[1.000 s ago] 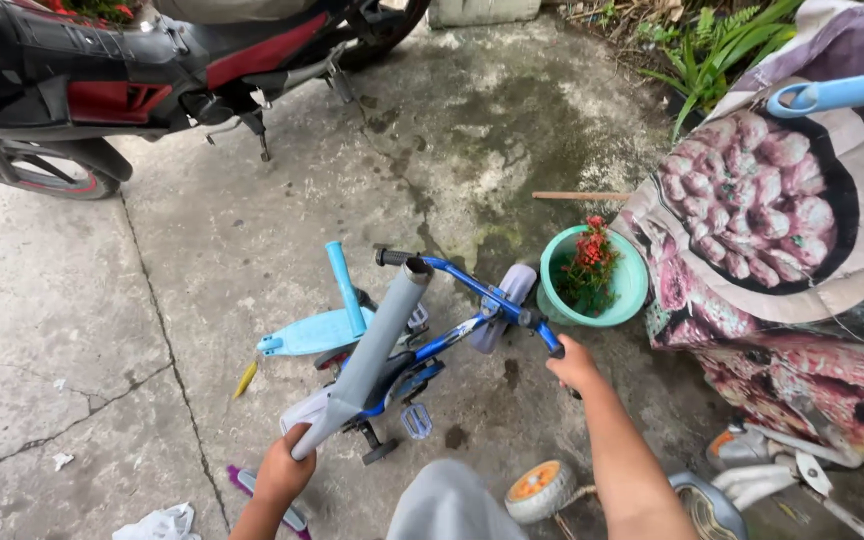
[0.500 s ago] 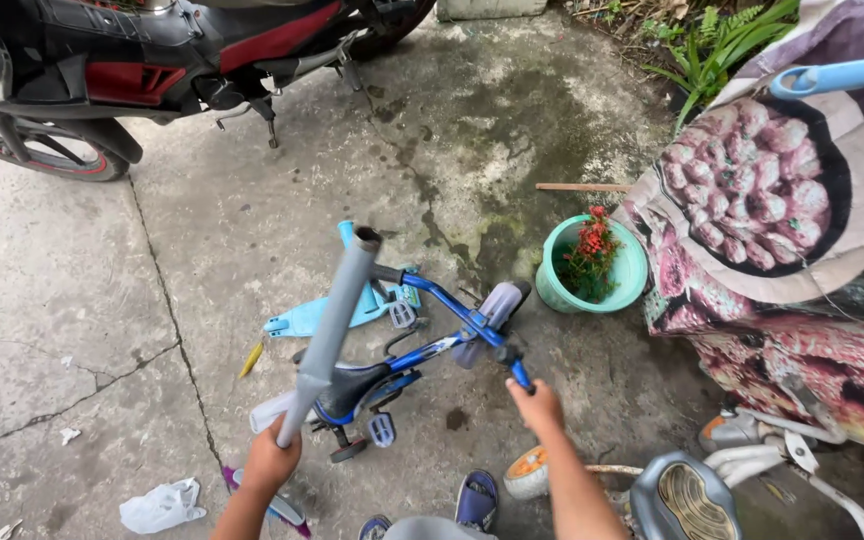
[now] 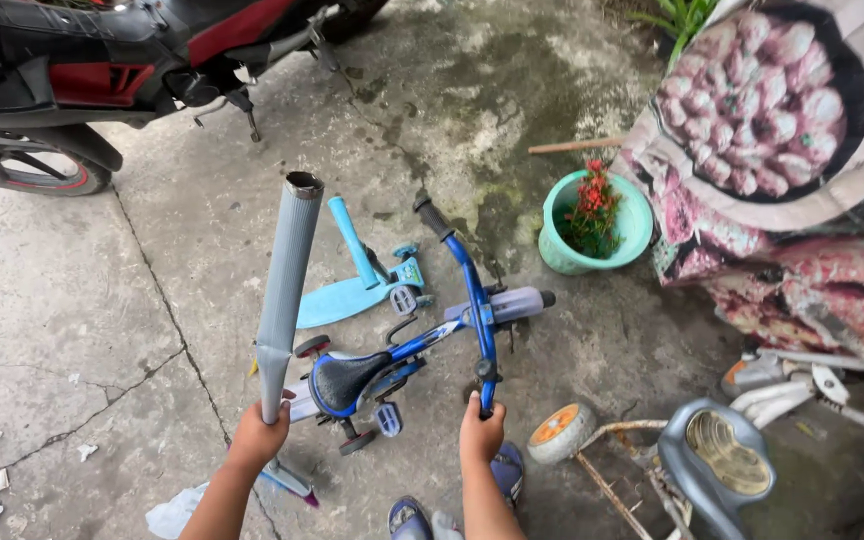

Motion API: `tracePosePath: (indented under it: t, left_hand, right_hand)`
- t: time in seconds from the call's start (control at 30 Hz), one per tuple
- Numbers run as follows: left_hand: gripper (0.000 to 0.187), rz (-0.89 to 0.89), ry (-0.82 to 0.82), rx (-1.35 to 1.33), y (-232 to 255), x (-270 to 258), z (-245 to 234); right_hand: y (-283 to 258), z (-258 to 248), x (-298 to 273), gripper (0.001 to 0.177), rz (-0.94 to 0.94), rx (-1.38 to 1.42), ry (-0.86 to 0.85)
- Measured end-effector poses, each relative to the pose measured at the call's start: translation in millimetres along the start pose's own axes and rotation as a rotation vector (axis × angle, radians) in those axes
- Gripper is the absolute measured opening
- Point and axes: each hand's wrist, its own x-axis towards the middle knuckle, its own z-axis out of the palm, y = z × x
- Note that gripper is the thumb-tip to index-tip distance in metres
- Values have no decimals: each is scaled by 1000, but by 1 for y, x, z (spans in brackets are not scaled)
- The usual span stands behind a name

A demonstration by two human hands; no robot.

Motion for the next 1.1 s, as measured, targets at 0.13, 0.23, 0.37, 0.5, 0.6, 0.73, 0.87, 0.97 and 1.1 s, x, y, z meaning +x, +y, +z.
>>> tracePosePath:
  t: [0.13,0.23,0.37,0.5,0.6,0.73,0.87,0.97,1.1]
  left_hand:
    - [25,87,-14,-44,-5,9,0]
    - [28,154,11,-24,-29,25,11]
    - [38,70,-31,193,-69,50,28]
    - [45,-7,-111,80,-50,47,31]
    - [42,42,-96,86,-34,47,37]
    - [39,296,-108,163,24,24,37]
    - [24,350,-100,13,60,10,50]
    - [23,204,-121,2,74,3,67]
    - [24,206,-123,-41,83,-3,97]
  right_hand:
    - [-3,12,-12,47,47,14,93]
    - [-9,16,-13,47,124,94,126]
    - [-6,23,7,46,142,157,207]
    - [-2,-3,33,46,173,187,286]
    - [5,-20,61,45,173,192,322]
    - [20,-77,99,50,244,447,273]
    - [59,-155,154,41,25,80,365]
    - [45,-221,196,42,110,35,277]
    - [57,-307,289,47,-2,-268,143]
